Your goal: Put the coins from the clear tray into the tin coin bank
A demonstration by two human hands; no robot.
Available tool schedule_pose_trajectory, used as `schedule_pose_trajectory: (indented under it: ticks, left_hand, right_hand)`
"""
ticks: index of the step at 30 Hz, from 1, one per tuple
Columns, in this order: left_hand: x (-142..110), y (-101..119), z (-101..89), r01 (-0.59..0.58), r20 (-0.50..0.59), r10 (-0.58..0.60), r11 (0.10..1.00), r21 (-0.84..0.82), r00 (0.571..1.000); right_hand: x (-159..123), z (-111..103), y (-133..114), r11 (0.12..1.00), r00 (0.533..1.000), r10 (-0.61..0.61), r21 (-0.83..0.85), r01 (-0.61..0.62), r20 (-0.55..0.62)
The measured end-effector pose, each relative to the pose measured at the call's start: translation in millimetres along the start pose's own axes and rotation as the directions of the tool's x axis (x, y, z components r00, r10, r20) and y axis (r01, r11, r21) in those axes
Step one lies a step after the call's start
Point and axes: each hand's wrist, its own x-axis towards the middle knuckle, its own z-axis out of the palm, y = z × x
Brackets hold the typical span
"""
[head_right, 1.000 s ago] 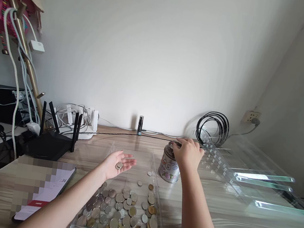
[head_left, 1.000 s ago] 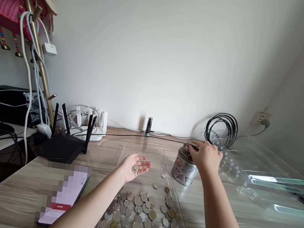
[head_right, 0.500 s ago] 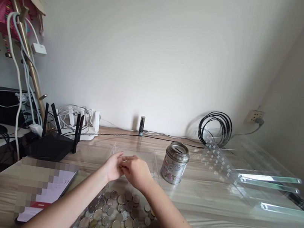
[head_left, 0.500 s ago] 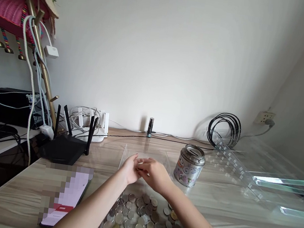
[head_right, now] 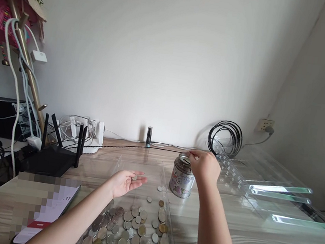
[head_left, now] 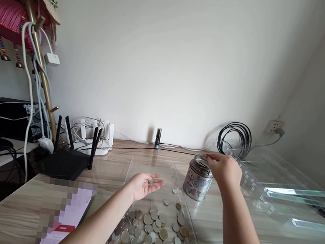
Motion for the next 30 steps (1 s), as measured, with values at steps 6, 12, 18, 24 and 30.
schedule_pose_trajectory:
  ticks: [6,12,18,24,30]
  left_hand:
    - [-1,1,3.9,0.017,0.001,-0.017,1.0,-0.008,1.0]
    - [2,1,0.3,0.043,0.052,-0.042,0.999,-0.019,0.998]
    - [-5,3,7.4,-0.023,0.136,0.035,0.996,-0.085,0.99]
    - [-10,4,12.8,-0.066,0.272,0.084,0.995,-0.077,0.959]
    - [-10,3,11.2,-0.08,0.19,0.061,0.992,0.095,0.98]
  right_hand:
    - [3,17,12,0.992,0.986,0.03,-0.126,-0.009,0.164]
    - [6,15,14,0.985,0.988,-0.009,-0.167,0.036,0.157]
    - [-35,14,-41,0.912,0.916,-0.396,0.144,0.384,0.064]
    - [-86,42,-93,0.726,0.632,-0.688,0.326,0.606,0.358]
    - [-37,21,-58,0.916,0.902,-0.398,0.125,0.381,0.169]
